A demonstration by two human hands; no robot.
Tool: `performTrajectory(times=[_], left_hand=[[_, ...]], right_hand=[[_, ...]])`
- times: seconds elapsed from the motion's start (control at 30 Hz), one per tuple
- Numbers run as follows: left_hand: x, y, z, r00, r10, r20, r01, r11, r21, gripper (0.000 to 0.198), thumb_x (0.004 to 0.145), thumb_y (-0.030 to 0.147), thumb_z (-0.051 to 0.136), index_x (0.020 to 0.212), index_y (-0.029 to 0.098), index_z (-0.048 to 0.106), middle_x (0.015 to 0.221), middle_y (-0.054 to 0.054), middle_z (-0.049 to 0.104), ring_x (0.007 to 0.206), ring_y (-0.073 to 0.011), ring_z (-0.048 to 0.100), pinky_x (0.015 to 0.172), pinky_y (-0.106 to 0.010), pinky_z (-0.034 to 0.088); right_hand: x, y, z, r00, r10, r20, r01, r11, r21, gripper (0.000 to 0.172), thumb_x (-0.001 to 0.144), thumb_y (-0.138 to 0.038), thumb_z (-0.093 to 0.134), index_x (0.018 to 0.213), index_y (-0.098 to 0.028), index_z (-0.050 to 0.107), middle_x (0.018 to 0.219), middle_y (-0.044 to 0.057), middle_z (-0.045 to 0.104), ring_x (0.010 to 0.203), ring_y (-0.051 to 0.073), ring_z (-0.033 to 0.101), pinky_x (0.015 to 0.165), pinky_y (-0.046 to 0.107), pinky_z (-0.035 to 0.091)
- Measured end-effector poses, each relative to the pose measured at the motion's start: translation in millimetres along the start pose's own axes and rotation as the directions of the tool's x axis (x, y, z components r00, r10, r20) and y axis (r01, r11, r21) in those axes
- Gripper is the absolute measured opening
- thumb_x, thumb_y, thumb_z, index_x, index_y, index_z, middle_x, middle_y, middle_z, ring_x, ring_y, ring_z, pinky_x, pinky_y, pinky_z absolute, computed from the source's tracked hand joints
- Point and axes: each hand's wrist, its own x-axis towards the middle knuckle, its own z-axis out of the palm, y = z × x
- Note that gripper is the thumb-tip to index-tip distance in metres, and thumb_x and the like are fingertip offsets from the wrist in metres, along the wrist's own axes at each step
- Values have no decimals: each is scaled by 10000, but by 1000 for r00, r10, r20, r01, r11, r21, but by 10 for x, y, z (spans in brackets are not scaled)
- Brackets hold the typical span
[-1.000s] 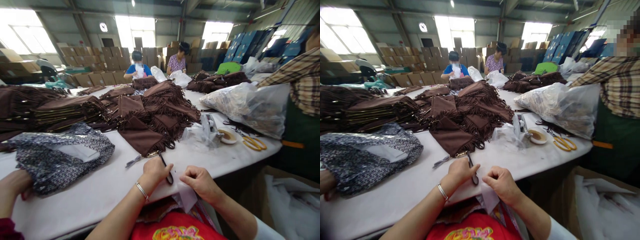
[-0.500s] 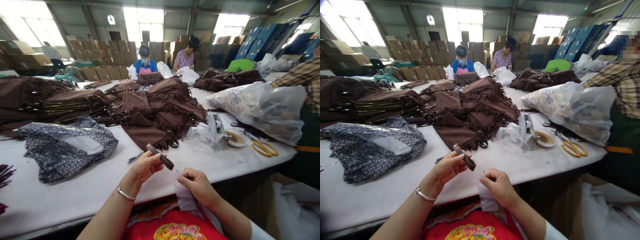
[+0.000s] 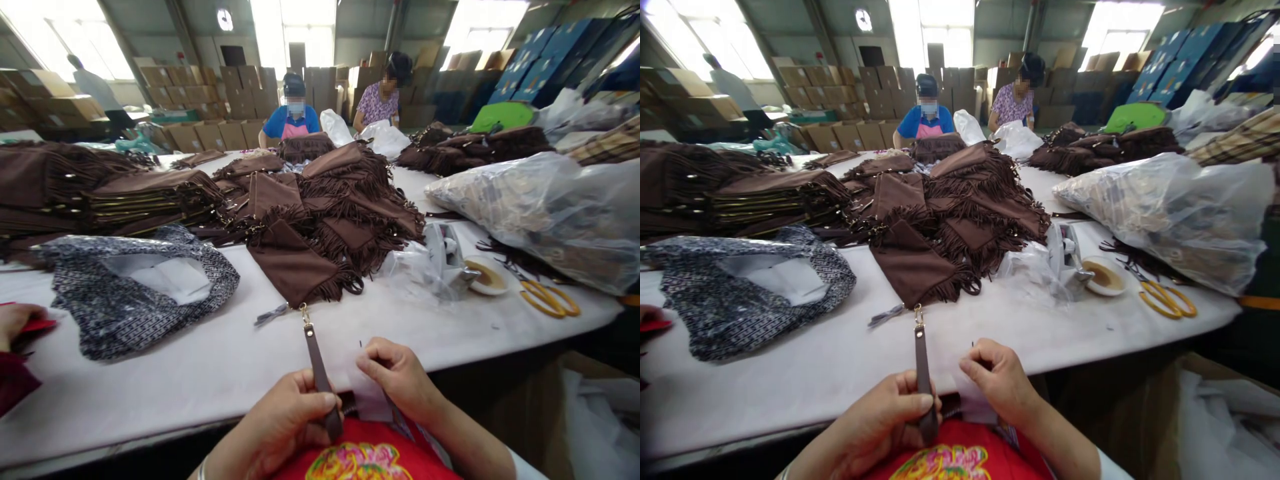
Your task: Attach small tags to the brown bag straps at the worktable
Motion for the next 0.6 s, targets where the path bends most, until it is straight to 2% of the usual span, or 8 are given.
performTrajectory(times=[0.1,0.2,0.3,0.37,0.6], left_hand=[[-67,34,-70,998,48,33,-49,998,28,359,623,263,874,895,120,689,832,-78,680,658,-130,608,624,-238,469],[-77,202,-133,984,179,-26,-174,977,121,360,623,316,868,886,125,714,808,-85,702,700,-164,617,670,-261,456],[-22,363,-125,909,385,-157,-332,899,285,304,634,329,848,844,141,736,741,-51,706,619,-121,541,611,-231,389],[34,410,-71,858,476,-192,-402,856,326,287,632,331,843,833,150,747,735,-36,712,606,-113,523,603,-229,376],[145,356,124,814,544,-205,-470,823,318,288,640,346,833,821,139,748,750,-57,735,720,-192,637,724,-281,477]], right_hand=[[-1,3,20,996,-74,42,75,997,-22,299,860,-415,654,662,-191,667,707,17,559,702,165,532,671,289,410],[7,6,62,993,-97,71,99,994,-36,265,873,-386,656,689,-199,694,722,23,582,718,170,557,679,291,422],[12,3,120,992,-95,82,99,994,-50,245,857,-364,684,674,-201,688,710,20,588,703,167,555,667,290,419],[12,-8,160,993,-82,82,87,994,-66,246,846,-356,697,656,-200,678,698,14,585,684,160,547,653,286,411],[3,-50,231,996,-44,74,49,996,-70,227,835,-333,693,658,-191,690,686,6,580,674,149,533,648,278,397]])
